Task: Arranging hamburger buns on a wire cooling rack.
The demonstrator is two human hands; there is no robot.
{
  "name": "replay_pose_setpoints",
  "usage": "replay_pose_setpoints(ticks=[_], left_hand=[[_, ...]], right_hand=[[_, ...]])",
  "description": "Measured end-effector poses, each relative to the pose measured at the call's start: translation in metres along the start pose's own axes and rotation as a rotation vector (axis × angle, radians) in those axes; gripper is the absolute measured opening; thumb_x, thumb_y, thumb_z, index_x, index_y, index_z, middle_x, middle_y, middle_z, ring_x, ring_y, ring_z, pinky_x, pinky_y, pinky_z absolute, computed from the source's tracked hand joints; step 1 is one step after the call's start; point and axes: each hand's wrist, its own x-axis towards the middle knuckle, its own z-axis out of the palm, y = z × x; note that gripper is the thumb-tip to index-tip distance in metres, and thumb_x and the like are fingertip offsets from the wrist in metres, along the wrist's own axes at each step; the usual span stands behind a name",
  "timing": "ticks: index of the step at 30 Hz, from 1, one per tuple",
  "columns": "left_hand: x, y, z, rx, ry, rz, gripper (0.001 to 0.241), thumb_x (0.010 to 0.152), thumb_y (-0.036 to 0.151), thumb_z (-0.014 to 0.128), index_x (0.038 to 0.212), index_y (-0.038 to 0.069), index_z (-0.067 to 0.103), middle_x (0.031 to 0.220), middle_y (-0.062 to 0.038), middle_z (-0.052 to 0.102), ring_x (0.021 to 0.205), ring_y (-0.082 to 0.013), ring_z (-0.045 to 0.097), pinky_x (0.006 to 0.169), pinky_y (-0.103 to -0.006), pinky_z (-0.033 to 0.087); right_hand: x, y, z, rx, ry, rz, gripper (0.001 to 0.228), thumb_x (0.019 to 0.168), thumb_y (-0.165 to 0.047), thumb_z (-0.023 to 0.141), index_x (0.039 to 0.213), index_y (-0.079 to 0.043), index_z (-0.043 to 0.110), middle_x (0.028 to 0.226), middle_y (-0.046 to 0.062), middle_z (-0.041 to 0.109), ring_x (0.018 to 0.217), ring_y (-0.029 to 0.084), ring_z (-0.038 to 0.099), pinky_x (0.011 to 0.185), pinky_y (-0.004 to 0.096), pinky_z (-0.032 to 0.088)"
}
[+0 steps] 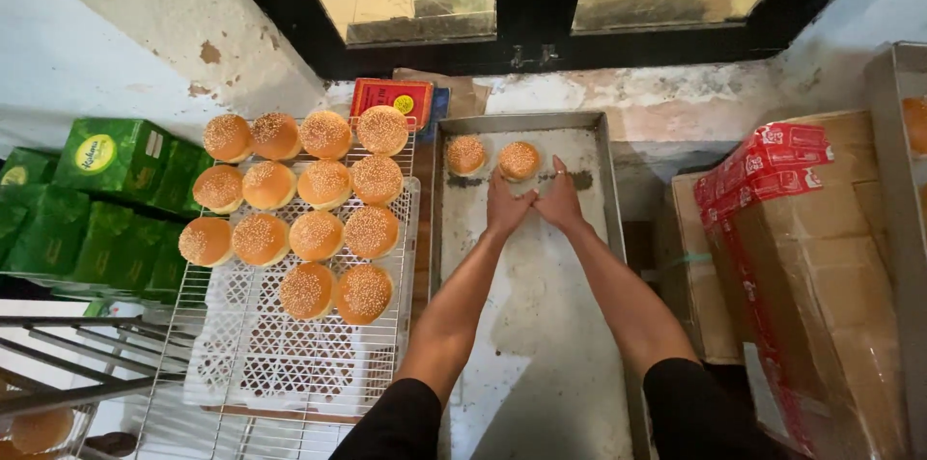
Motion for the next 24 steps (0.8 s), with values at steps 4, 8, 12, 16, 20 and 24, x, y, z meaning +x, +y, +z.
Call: replay_pose_setpoints(ticks=[4, 8, 12, 16, 20, 24], left_hand=[[0.015, -0.036, 0.016, 0.136, -0.063, -0.057, 0.122, 0.073, 0.04, 0.089, 0.157, -0.008, 0.015, 0.152, -0.033, 0.042, 0.138, -0.0467, 0.045, 0.114, -0.0493, 0.038], [0.021, -0.04, 0.017, 0.153, -0.103, -0.071, 0.124, 0.071, 0.031, 0.089, 0.159, -0.004, 0.01, 0.151, -0.029, 0.047, 0.137, -0.0458, 0.048, 0.113, -0.0506, 0.039], [0.022, -0.024, 0.007, 0.095, -0.086, -0.108, 0.132, 0.066, 0.025, 0.089, 0.161, -0.004, 0.001, 0.15, -0.025, 0.049, 0.135, -0.0435, 0.05, 0.113, -0.0485, 0.04], [0.026, -0.024, 0.006, -0.015, -0.08, -0.085, 0.129, 0.065, 0.021, 0.087, 0.162, -0.002, 0.005, 0.147, -0.026, 0.051, 0.135, -0.0422, 0.051, 0.113, -0.045, 0.044], [0.031, -0.05, 0.019, 0.038, -0.023, 0.01, 0.112, 0.064, 0.014, 0.089, 0.158, 0.0, 0.029, 0.147, -0.026, 0.054, 0.137, -0.043, 0.052, 0.113, -0.0456, 0.043], [0.025, -0.05, 0.018, -0.099, 0.039, 0.085, 0.104, 0.064, 0.013, 0.088, 0.154, 0.0, 0.036, 0.146, -0.024, 0.055, 0.138, -0.0381, 0.054, 0.115, -0.0424, 0.044]], right_hand=[[0.006, -0.03, -0.01, -0.152, -0.137, 0.126, 0.115, 0.066, -0.029, 0.091, 0.158, 0.001, 0.027, 0.143, 0.028, 0.052, 0.134, 0.042, 0.051, 0.114, 0.048, 0.041], [0.01, -0.033, -0.007, -0.203, -0.163, 0.091, 0.112, 0.069, -0.021, 0.086, 0.161, -0.003, 0.025, 0.15, 0.025, 0.049, 0.14, 0.041, 0.046, 0.119, 0.05, 0.034], [0.02, -0.002, 0.015, -0.239, -0.157, 0.085, 0.113, 0.072, -0.023, 0.088, 0.16, -0.003, 0.02, 0.157, 0.024, 0.04, 0.146, 0.039, 0.035, 0.119, 0.056, 0.021], [0.018, -0.026, 0.005, -0.21, -0.198, 0.109, 0.114, 0.07, -0.022, 0.087, 0.161, -0.006, 0.02, 0.157, 0.02, 0.041, 0.147, 0.037, 0.035, 0.119, 0.056, 0.022], [0.017, -0.014, 0.016, -0.214, -0.171, 0.09, 0.107, 0.072, -0.017, 0.084, 0.162, -0.01, 0.026, 0.152, 0.018, 0.049, 0.146, 0.035, 0.04, 0.119, 0.055, 0.026], [0.013, -0.008, 0.022, -0.167, -0.092, 0.039, 0.097, 0.075, -0.011, 0.081, 0.16, -0.01, 0.033, 0.146, 0.021, 0.055, 0.14, 0.038, 0.046, 0.116, 0.052, 0.033]])
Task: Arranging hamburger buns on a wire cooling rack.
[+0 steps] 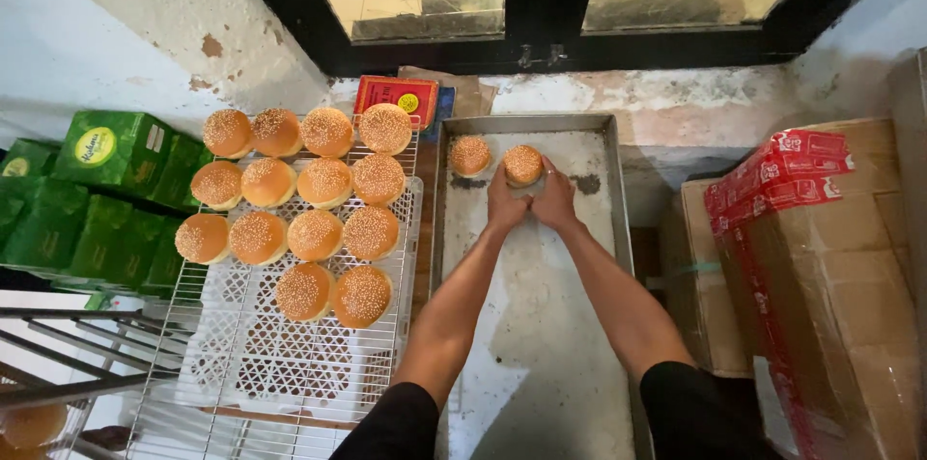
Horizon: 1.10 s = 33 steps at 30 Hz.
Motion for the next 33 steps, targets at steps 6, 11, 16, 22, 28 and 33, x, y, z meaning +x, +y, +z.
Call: replay_pose_setpoints(ticks=[6, 11, 16, 22, 28, 33], left_hand=[[-0.039, 0.066, -0.022, 0.09, 0.051, 0.042, 0.089, 0.07, 0.011, 0.089, 0.146, 0.0, 0.044, 0.141, -0.022, 0.054, 0.135, -0.0372, 0.049, 0.115, -0.0422, 0.039], [-0.096, 0.096, -0.026, 0.052, 0.035, 0.062, 0.085, 0.072, 0.009, 0.082, 0.147, 0.0, 0.045, 0.142, -0.02, 0.054, 0.135, -0.0367, 0.051, 0.116, -0.0418, 0.041], [-0.143, 0.13, -0.051, 0.071, -0.008, -0.023, 0.085, 0.07, 0.011, 0.086, 0.145, 0.0, 0.046, 0.142, -0.02, 0.053, 0.135, -0.0376, 0.05, 0.115, -0.0427, 0.04], [-0.19, 0.162, -0.111, 0.148, -0.04, 0.108, 0.079, 0.082, 0.018, 0.084, 0.148, 0.0, 0.046, 0.144, -0.023, 0.051, 0.135, -0.0398, 0.05, 0.11, -0.0472, 0.043], [-0.225, 0.218, -0.189, 0.062, 0.038, 0.143, 0.071, 0.083, 0.021, 0.084, 0.143, -0.001, 0.053, 0.139, -0.022, 0.057, 0.13, -0.0402, 0.055, 0.107, -0.0474, 0.046], [-0.244, 0.239, -0.246, 0.045, 0.074, 0.28, 0.069, 0.083, 0.018, 0.086, 0.14, -0.003, 0.052, 0.138, -0.024, 0.055, 0.132, -0.0415, 0.054, 0.112, -0.048, 0.044]], right_hand=[[-0.05, -0.02, -0.011, 0.332, 0.156, 0.005, 0.077, 0.085, 0.001, 0.067, 0.157, -0.007, 0.043, 0.145, 0.018, 0.06, 0.132, 0.032, 0.058, 0.106, 0.042, 0.047], [-0.103, -0.011, -0.011, 0.461, 0.241, 0.132, 0.075, 0.085, -0.001, 0.07, 0.155, -0.005, 0.044, 0.147, 0.015, 0.06, 0.135, 0.027, 0.059, 0.105, 0.04, 0.05], [-0.164, -0.047, -0.037, 0.378, 0.288, 0.085, 0.09, 0.075, -0.011, 0.087, 0.151, 0.0, 0.039, 0.144, 0.019, 0.055, 0.131, 0.029, 0.056, 0.097, 0.04, 0.053], [-0.222, -0.106, -0.062, 0.325, 0.253, 0.08, 0.089, 0.078, -0.009, 0.085, 0.154, -0.001, 0.038, 0.145, 0.019, 0.051, 0.129, 0.03, 0.055, 0.094, 0.041, 0.054], [-0.273, -0.179, -0.077, 0.428, 0.326, -0.016, 0.08, 0.077, -0.004, 0.082, 0.149, -0.004, 0.048, 0.14, 0.014, 0.058, 0.125, 0.024, 0.062, 0.09, 0.035, 0.057], [-0.305, -0.238, -0.073, 0.468, 0.373, -0.038, 0.074, 0.078, -0.005, 0.084, 0.145, -0.007, 0.052, 0.139, 0.011, 0.059, 0.122, 0.022, 0.062, 0.087, 0.034, 0.057]])
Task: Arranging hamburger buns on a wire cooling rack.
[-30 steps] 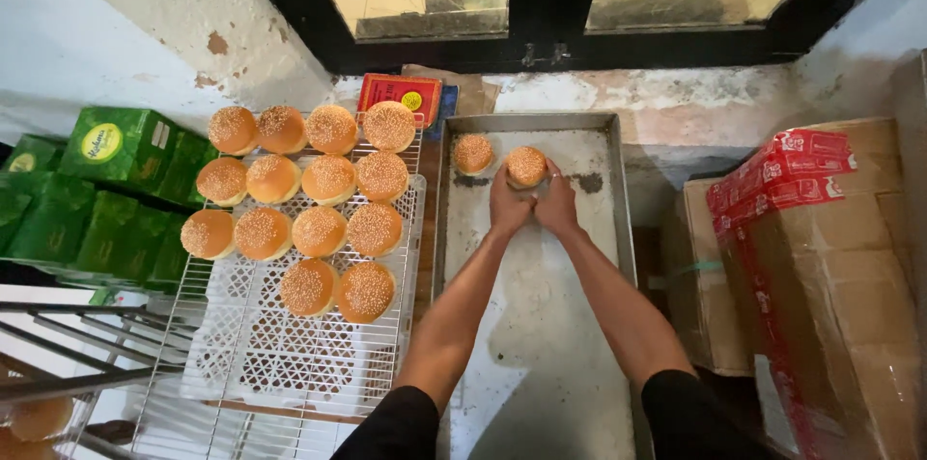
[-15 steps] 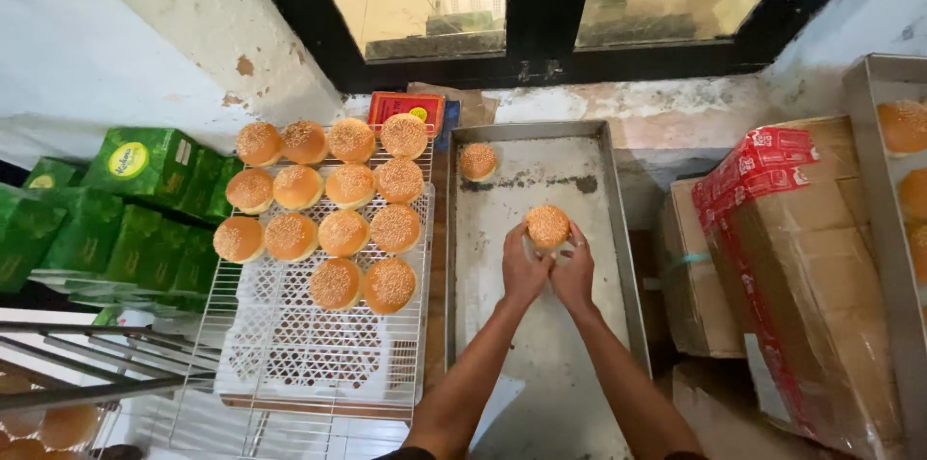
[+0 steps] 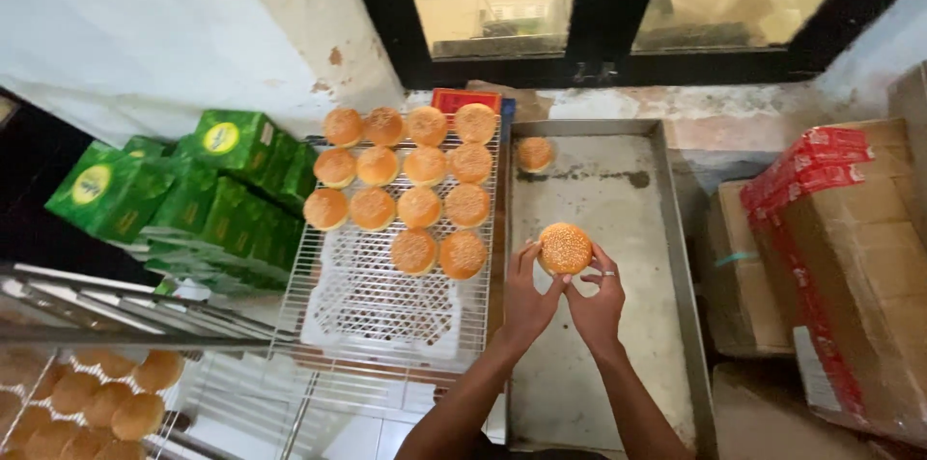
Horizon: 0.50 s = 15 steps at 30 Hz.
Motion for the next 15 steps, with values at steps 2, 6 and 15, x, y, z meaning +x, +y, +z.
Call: replay_pose_setpoints(ticks=[2, 6, 15], left_hand=[[-0.002, 0.011, -0.026, -0.018, -0.002, -0.052, 0.068, 0.084, 0.017, 0.085, 0.14, -0.002, 0.052, 0.137, -0.023, 0.055, 0.131, -0.0403, 0.055, 0.111, -0.0468, 0.045], [-0.008, -0.003, -0.057, -0.047, 0.07, -0.073, 0.067, 0.083, 0.017, 0.085, 0.139, -0.002, 0.053, 0.133, -0.021, 0.056, 0.126, -0.037, 0.058, 0.108, -0.0437, 0.047], [-0.016, -0.026, -0.141, 0.023, 0.166, -0.081, 0.07, 0.075, 0.019, 0.09, 0.134, 0.001, 0.055, 0.129, -0.019, 0.059, 0.123, -0.0351, 0.059, 0.103, -0.0441, 0.048]], right_hand=[[-0.01, -0.013, 0.013, 0.009, -0.006, -0.008, 0.074, 0.078, -0.005, 0.084, 0.146, -0.007, 0.052, 0.138, 0.011, 0.06, 0.121, 0.021, 0.062, 0.087, 0.034, 0.057], [-0.025, -0.037, 0.041, -0.019, -0.025, -0.059, 0.076, 0.076, -0.007, 0.086, 0.145, -0.008, 0.053, 0.134, 0.009, 0.061, 0.12, 0.02, 0.063, 0.084, 0.033, 0.058], [-0.057, -0.07, 0.103, 0.026, -0.112, -0.124, 0.072, 0.079, -0.008, 0.085, 0.144, -0.006, 0.055, 0.13, 0.01, 0.066, 0.114, 0.019, 0.068, 0.079, 0.031, 0.059]])
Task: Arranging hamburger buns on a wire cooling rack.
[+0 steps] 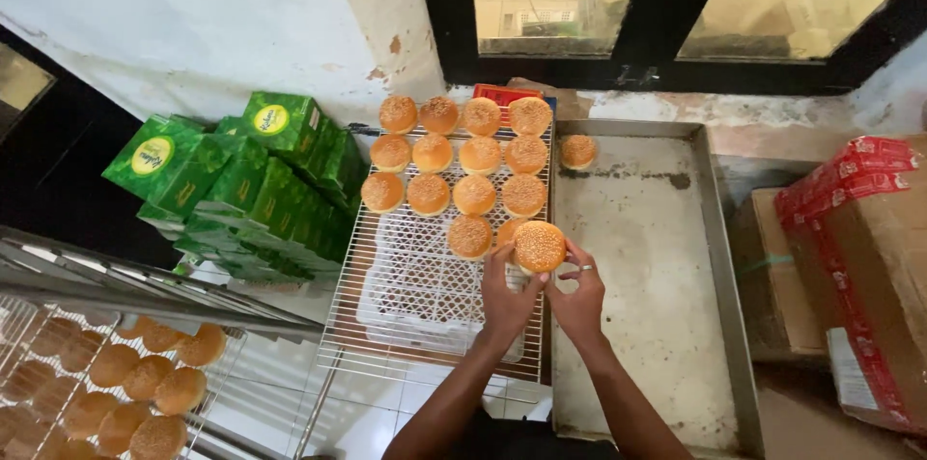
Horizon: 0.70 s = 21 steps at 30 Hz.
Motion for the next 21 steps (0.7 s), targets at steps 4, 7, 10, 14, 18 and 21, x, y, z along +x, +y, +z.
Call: replay_pose_setpoints(ticks=[4, 7, 10, 14, 18, 21], left_hand=[[0.004, -0.005, -0.037, -0.039, -0.055, -0.03, 0.072, 0.079, 0.02, 0.088, 0.138, 0.001, 0.052, 0.13, -0.019, 0.057, 0.125, -0.0346, 0.059, 0.104, -0.0444, 0.048], [0.005, -0.02, -0.058, -0.077, -0.052, -0.053, 0.069, 0.08, 0.019, 0.088, 0.137, 0.002, 0.054, 0.131, -0.018, 0.058, 0.125, -0.0338, 0.06, 0.105, -0.0452, 0.048], [0.007, -0.036, -0.073, -0.024, -0.035, -0.023, 0.068, 0.08, 0.017, 0.087, 0.138, 0.001, 0.055, 0.134, -0.019, 0.059, 0.128, -0.0351, 0.059, 0.108, -0.0452, 0.048], [0.009, -0.051, -0.091, -0.007, -0.046, -0.064, 0.069, 0.078, 0.02, 0.089, 0.137, 0.002, 0.056, 0.131, -0.018, 0.06, 0.124, -0.0348, 0.061, 0.105, -0.0437, 0.05], [0.011, -0.062, -0.106, 0.024, -0.033, -0.091, 0.072, 0.075, 0.021, 0.091, 0.135, 0.002, 0.055, 0.131, -0.018, 0.059, 0.123, -0.0341, 0.061, 0.104, -0.0428, 0.05], [0.013, -0.069, -0.122, 0.033, -0.073, -0.089, 0.073, 0.078, 0.02, 0.091, 0.138, 0.002, 0.054, 0.132, -0.018, 0.057, 0.124, -0.0343, 0.059, 0.104, -0.0438, 0.048]], right_hand=[[-0.008, -0.02, 0.025, 0.019, -0.023, -0.021, 0.072, 0.079, -0.011, 0.086, 0.143, -0.005, 0.053, 0.131, 0.012, 0.065, 0.114, 0.019, 0.068, 0.077, 0.031, 0.06], [-0.017, -0.028, 0.045, 0.019, -0.035, 0.0, 0.071, 0.08, -0.012, 0.086, 0.143, -0.003, 0.053, 0.131, 0.014, 0.064, 0.115, 0.02, 0.067, 0.083, 0.031, 0.062], [-0.024, -0.029, 0.064, 0.015, -0.073, 0.164, 0.069, 0.082, -0.014, 0.087, 0.143, -0.004, 0.055, 0.12, 0.012, 0.07, 0.104, 0.018, 0.071, 0.084, 0.032, 0.061], [-0.031, -0.027, 0.088, 0.05, -0.044, 0.073, 0.072, 0.079, -0.011, 0.087, 0.143, -0.002, 0.054, 0.12, 0.014, 0.068, 0.106, 0.019, 0.067, 0.081, 0.033, 0.06], [-0.035, -0.045, 0.103, 0.015, -0.082, 0.145, 0.075, 0.077, -0.011, 0.086, 0.144, -0.003, 0.053, 0.12, 0.012, 0.072, 0.099, 0.018, 0.07, 0.078, 0.032, 0.058], [-0.04, -0.04, 0.119, -0.029, -0.08, 0.066, 0.072, 0.078, -0.012, 0.087, 0.143, -0.003, 0.055, 0.121, 0.014, 0.071, 0.102, 0.017, 0.07, 0.081, 0.03, 0.059]])
